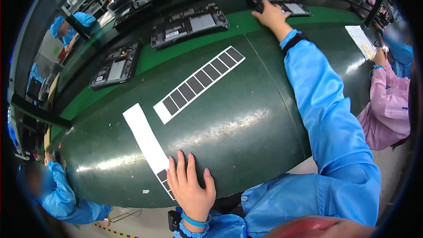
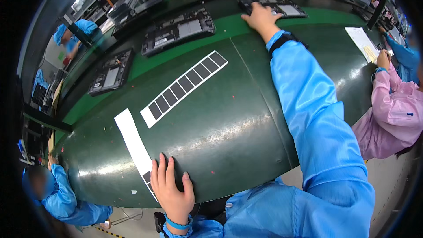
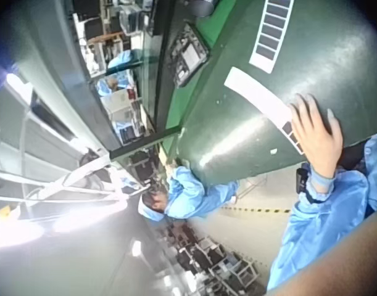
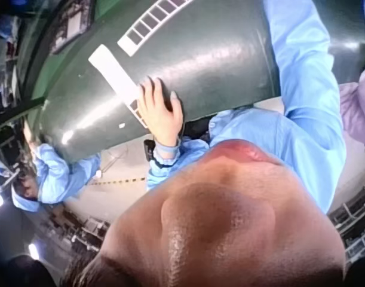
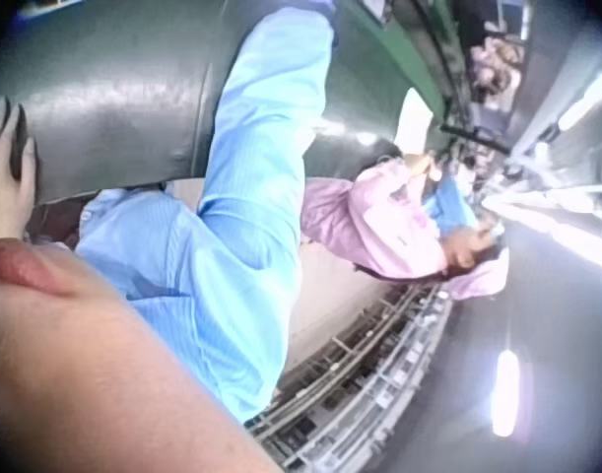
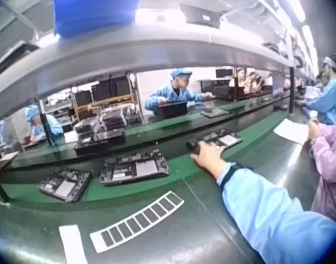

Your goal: Assembling internal components of a tablet device on a production line, including applying adhesive strips and connecting ribbons.

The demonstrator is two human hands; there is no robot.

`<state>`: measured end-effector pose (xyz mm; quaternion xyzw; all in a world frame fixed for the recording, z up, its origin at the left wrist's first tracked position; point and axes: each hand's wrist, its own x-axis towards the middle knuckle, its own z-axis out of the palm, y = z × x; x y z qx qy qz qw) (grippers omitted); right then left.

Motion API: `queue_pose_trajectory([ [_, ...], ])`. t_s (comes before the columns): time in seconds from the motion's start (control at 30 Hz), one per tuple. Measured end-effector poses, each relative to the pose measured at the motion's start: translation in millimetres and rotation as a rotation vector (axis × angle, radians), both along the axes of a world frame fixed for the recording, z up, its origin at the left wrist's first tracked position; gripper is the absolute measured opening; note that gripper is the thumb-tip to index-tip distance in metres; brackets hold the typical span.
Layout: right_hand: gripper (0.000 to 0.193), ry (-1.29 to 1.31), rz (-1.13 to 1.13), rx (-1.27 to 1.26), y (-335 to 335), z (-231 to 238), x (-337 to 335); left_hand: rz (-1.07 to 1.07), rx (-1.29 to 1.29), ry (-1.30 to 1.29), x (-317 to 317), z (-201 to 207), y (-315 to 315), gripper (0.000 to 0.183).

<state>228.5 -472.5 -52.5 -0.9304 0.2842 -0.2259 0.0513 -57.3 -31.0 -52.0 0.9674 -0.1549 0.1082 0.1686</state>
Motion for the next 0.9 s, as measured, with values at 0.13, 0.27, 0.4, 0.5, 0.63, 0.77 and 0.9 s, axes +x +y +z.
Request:
queue_pose_trajectory([
  [0.13,0.069,0.034,-0.08,0.145,-20.7,3.1,10.5,-0.017,0.008,0.023,3.4,-0.1,-1.1,0.047],
  [0.27,0.045,-0.045,0.159,0.11,-45.1,-18.2,19.1,-0.01,-0.013,0.016,2.0,0.1,-5.6,0.046],
  [0.4,0.029,-0.134,0.331,-0.034,-50.5,-20.2,-1.2,-0.013,-0.048,0.0,-0.8,-2.7,-2.9,0.046],
  [0.5,0.026,-0.246,0.357,-0.207,-61.8,-15.4,-18.5,-0.024,-0.052,-0.029,-1.2,-6.2,0.3,0.045],
  [0.63,0.023,-0.193,0.481,-0.35,-75.8,21.5,-66.6,-0.025,-0.064,-0.049,-0.1,-8.6,4.1,0.044],
  [0.77,0.024,-0.242,0.612,-0.445,-43.9,68.4,-149.1,-0.034,-0.132,-0.097,4.6,-13.4,4.4,0.042],
  [0.9,0.03,0.009,0.69,-0.564,37.2,80.0,-237.2,-0.043,-0.176,-0.133,1.0,-11.5,5.7,0.04],
])
